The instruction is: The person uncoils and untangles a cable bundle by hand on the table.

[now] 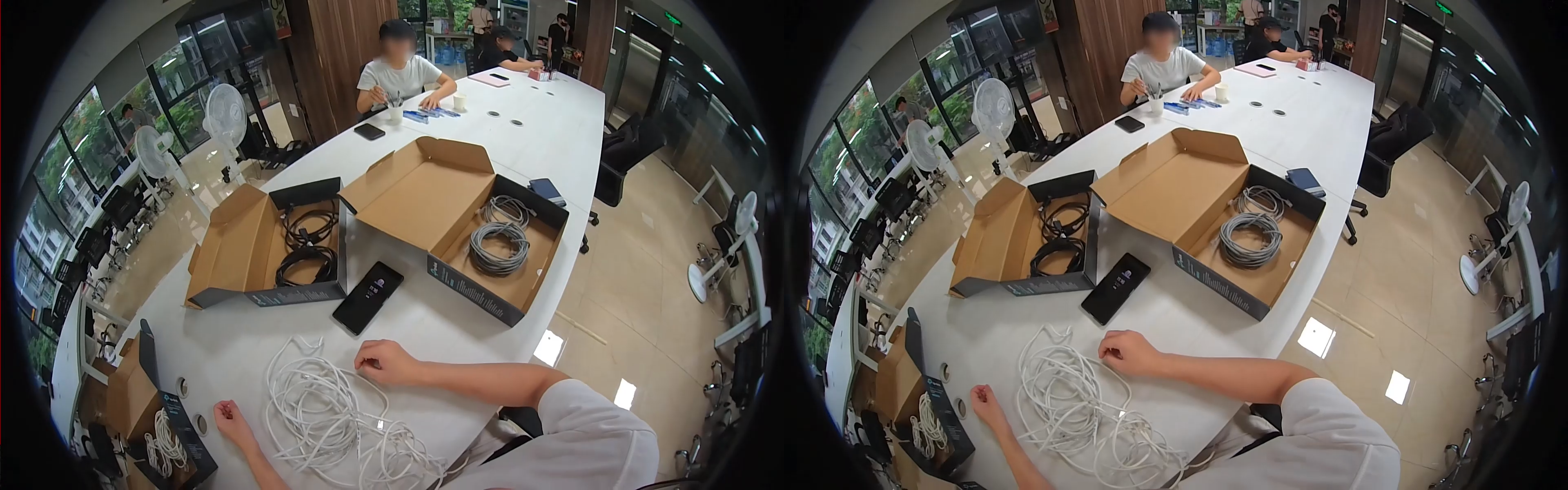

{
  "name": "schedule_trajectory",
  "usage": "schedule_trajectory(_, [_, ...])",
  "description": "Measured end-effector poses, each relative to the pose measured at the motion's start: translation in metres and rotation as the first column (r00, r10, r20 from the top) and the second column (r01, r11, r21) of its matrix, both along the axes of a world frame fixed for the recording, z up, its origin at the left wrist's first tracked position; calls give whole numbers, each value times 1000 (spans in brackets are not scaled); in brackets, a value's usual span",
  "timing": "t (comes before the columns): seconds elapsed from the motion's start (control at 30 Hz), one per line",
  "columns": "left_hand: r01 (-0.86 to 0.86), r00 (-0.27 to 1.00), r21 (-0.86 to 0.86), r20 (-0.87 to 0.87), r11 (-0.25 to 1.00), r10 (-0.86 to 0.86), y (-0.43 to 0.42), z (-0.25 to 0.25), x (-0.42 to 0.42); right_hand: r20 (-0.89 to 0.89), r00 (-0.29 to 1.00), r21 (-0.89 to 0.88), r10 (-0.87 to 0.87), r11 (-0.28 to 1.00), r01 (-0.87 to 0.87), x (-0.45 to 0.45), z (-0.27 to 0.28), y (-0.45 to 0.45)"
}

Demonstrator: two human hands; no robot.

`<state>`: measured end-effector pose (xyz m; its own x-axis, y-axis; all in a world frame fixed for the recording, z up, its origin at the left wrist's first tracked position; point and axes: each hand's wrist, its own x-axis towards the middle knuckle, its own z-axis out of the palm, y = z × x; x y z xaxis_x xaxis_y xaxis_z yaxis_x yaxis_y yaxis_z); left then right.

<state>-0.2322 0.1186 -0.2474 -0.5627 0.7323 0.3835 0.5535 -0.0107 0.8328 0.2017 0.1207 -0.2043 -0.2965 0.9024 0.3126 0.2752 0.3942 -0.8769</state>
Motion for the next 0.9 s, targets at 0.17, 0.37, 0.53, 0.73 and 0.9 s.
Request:
schedule_trajectory(0.17, [-17,999,-5,-37,1000,16,1,1,0,29,999,-14,16,1000,-15,1,0,1])
schedule_trajectory(0.37, [-37,997,-52,-65,998,34,-1,6,0,26,1000,-21,-2,1000,2,-1,4,-1])
schedule_trajectory(0.53, [-26,998,-21,-50,999,25,1,-11,-12,22,1000,10,-9,1000,8,-3,0,2])
schedule_trajectory(0.73, [10,1000,-16,1,1000,-10,3,-17,-19,-2,1000,-6,-21,1000,21,0,3,-1])
schedule_trajectory(0.9, [24,994,-77,-108,997,-33,2,-10,-23,-8,1000,24,-24,999,24,-1,0,2])
